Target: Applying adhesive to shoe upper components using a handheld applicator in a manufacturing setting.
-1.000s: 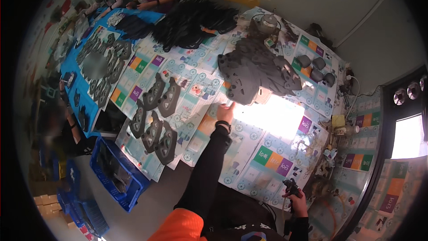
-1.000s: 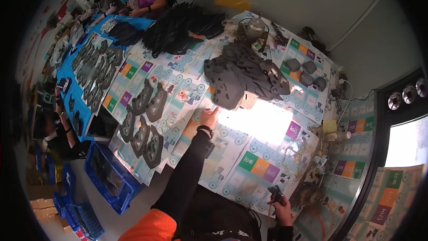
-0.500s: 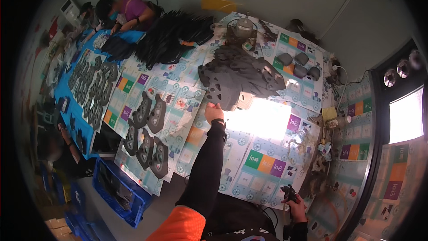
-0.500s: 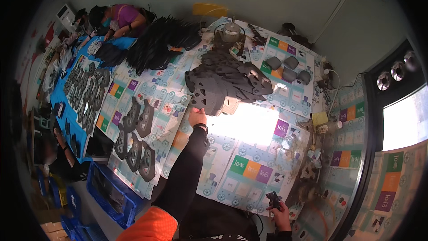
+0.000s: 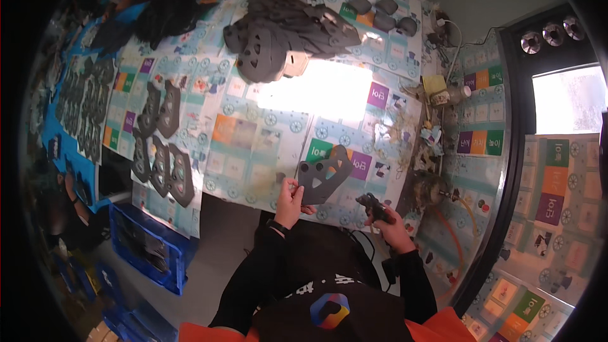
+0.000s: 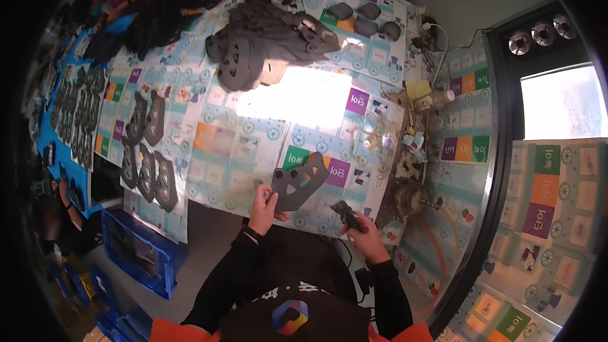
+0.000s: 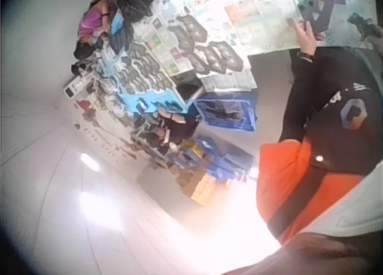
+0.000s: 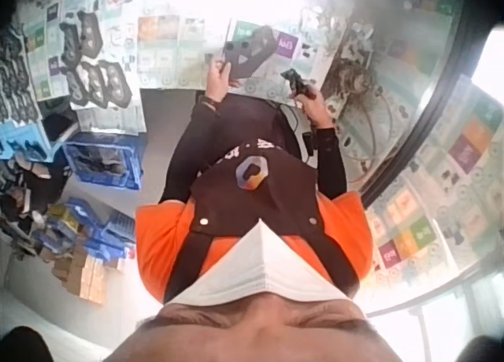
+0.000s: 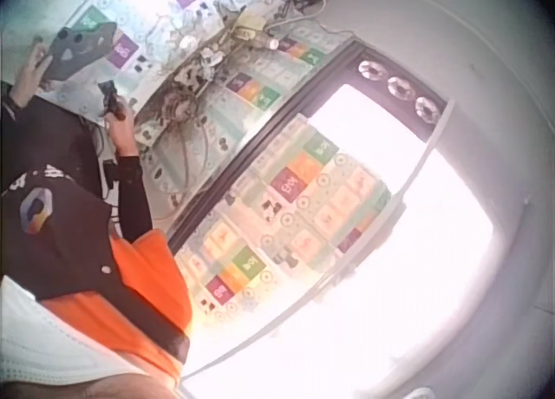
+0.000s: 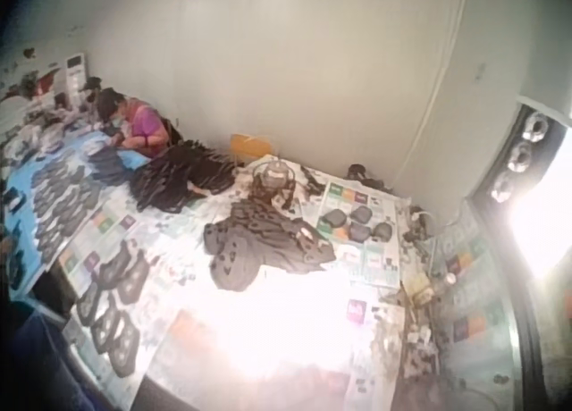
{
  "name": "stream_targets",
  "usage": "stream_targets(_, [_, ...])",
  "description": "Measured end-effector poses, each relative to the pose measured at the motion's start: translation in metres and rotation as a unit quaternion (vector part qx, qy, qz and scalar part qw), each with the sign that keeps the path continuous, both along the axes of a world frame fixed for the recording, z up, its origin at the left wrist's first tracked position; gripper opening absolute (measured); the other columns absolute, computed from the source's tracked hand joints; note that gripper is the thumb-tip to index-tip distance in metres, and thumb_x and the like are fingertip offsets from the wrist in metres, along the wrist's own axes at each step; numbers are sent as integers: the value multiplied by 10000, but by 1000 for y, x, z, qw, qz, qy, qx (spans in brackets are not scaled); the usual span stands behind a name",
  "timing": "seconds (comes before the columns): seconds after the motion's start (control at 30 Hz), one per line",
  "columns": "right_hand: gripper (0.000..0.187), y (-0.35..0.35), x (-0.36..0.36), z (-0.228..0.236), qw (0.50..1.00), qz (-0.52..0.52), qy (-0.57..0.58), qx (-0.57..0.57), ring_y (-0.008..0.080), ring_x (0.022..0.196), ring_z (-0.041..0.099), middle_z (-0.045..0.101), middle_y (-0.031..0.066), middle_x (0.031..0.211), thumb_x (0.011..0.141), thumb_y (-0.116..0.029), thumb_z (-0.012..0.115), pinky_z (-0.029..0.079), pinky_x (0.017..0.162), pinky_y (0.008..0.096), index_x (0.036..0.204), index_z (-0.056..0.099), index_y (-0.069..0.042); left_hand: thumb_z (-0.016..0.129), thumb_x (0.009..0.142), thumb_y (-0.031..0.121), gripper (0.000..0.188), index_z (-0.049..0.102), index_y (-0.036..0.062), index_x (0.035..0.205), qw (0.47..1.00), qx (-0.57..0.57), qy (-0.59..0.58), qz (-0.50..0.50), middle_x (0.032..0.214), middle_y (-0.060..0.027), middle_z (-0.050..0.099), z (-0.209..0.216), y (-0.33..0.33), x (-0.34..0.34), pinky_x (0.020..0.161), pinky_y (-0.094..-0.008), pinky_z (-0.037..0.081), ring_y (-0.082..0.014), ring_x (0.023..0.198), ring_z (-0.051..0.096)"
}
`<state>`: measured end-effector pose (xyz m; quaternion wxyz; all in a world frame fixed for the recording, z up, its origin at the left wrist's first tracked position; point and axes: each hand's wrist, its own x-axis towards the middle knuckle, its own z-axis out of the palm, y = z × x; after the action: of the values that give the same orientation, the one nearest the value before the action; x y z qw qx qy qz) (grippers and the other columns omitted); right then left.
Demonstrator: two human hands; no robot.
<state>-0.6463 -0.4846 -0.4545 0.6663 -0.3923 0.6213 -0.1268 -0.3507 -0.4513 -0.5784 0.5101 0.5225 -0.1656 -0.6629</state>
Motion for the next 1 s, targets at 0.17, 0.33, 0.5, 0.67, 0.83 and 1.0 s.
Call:
stream_targets(0.17, [349,14,13,-22,999,47,14,20,73,777,579,675,7,895,808,-2,577,422,638,206,1154,603,-33,544,1030,147,212,441,22,1167,997,70,-29,-12,920,-175,652,-45,44,-27,464,-326,563,-270,566,704])
stream_targets(0.33, [217,22,22,-57,989,139,25,-48,152,797,543,607,56,831,784,-47,653,471,754,311,988,594,1,588,1013,302,421,642,-115,1015,977,164,-59,-120,819,-169,716,-41,50,-29,516,-293,569,-250,614,730])
stream_targets(0.5, [213,27,31,-77,988,155,2,-16,138,779,584,625,74,820,800,-58,646,483,725,301,994,582,5,595,1006,333,435,685,-86,935,959,171,-145,-177,763,-149,732,-37,52,-29,532,-286,568,-220,624,733])
stream_targets(0.67, [203,26,35,-84,987,160,4,-27,157,731,617,628,86,788,825,-54,614,498,699,308,1013,570,9,612,991,345,442,695,-75,881,959,153,-161,-175,738,-137,733,-33,50,-27,524,-276,559,-199,601,725])
stream_targets(0.83, [191,25,41,-83,986,163,13,-34,155,699,614,623,86,780,832,-42,593,496,670,313,1015,570,4,618,989,336,432,697,-77,887,961,156,-148,-171,738,-132,732,-41,51,-27,526,-276,562,-203,604,727])
stream_targets(1.0, [184,21,44,-79,983,175,39,-22,143,666,596,603,63,742,835,-43,587,485,645,303,1014,570,-4,625,987,326,422,699,-81,906,961,163,-138,-175,737,-128,732,-43,49,-26,527,-276,564,-206,609,728])
